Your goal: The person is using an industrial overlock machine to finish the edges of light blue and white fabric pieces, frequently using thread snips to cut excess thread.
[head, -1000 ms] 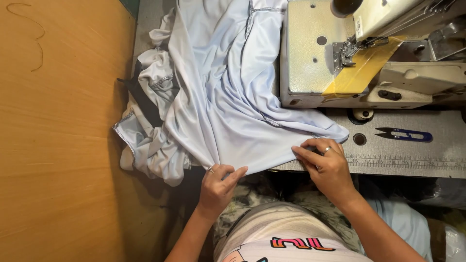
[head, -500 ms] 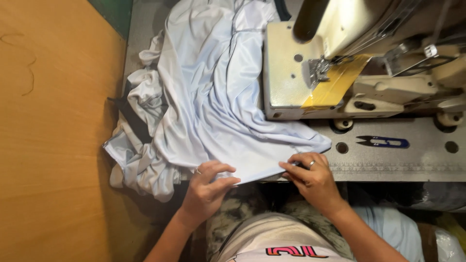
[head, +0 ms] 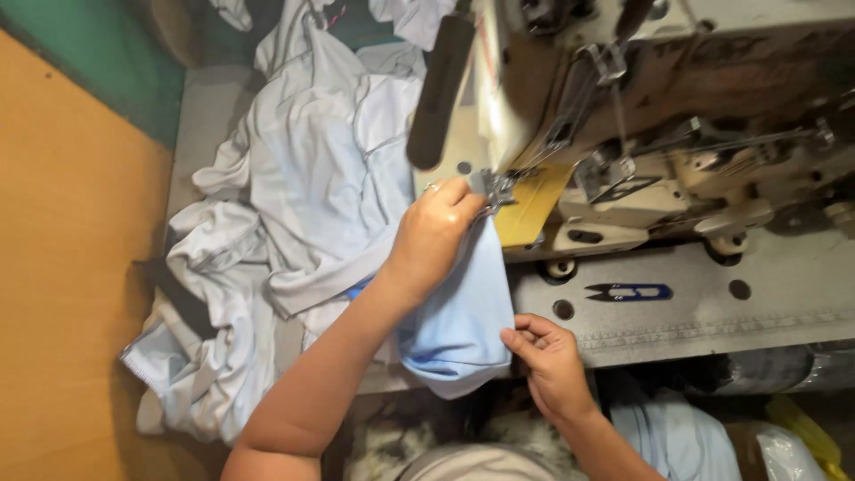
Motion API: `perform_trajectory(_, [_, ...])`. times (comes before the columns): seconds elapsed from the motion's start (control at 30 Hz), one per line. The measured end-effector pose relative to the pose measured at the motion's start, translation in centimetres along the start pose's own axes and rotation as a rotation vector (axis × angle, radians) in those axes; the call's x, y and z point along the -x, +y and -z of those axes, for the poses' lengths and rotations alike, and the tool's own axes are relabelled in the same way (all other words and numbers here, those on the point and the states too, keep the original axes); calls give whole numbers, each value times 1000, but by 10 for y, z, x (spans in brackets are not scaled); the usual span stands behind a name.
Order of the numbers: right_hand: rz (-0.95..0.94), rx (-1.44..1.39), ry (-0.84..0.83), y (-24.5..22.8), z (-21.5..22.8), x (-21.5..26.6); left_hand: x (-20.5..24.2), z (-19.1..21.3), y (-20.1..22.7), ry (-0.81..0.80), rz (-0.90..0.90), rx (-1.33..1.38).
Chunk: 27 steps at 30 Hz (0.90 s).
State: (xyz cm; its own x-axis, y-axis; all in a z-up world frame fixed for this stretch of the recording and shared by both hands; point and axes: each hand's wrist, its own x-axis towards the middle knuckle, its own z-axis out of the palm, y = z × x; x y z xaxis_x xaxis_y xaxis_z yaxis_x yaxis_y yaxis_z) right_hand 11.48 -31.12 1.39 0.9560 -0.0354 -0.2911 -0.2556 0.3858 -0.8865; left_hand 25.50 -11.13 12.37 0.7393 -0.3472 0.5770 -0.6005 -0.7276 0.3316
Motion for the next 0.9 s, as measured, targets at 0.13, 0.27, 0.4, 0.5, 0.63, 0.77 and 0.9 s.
perform_trajectory(0.13, [68,47,41,-32,-24,-19,-29,-12,-29,34,-2,41])
perform_trajectory(0.27, [395,197,-54,-59,-38,-39,-73,-70,-69,116,-10,56])
perform_trajectory(0.4, [498,302,-47,-77,-51,-37,-85,-111,-97,113,23,86])
perform_trajectory(0.5, [480,282,-54,-80,-51,-38,-85,-100,-90,134,-7,87])
perform_trajectory(0.63, [474,294,-57,-81,-52,-34,-86,-115,-100,170,-60,52])
perform_trajectory(0.77, [478,329,-44,-78,-51,-40,-93,-126,-108,235,-111,65])
perform_trajectory(0.9, [471,459,12,-75,-45,-35,-75,-13,-43,170,17,-216])
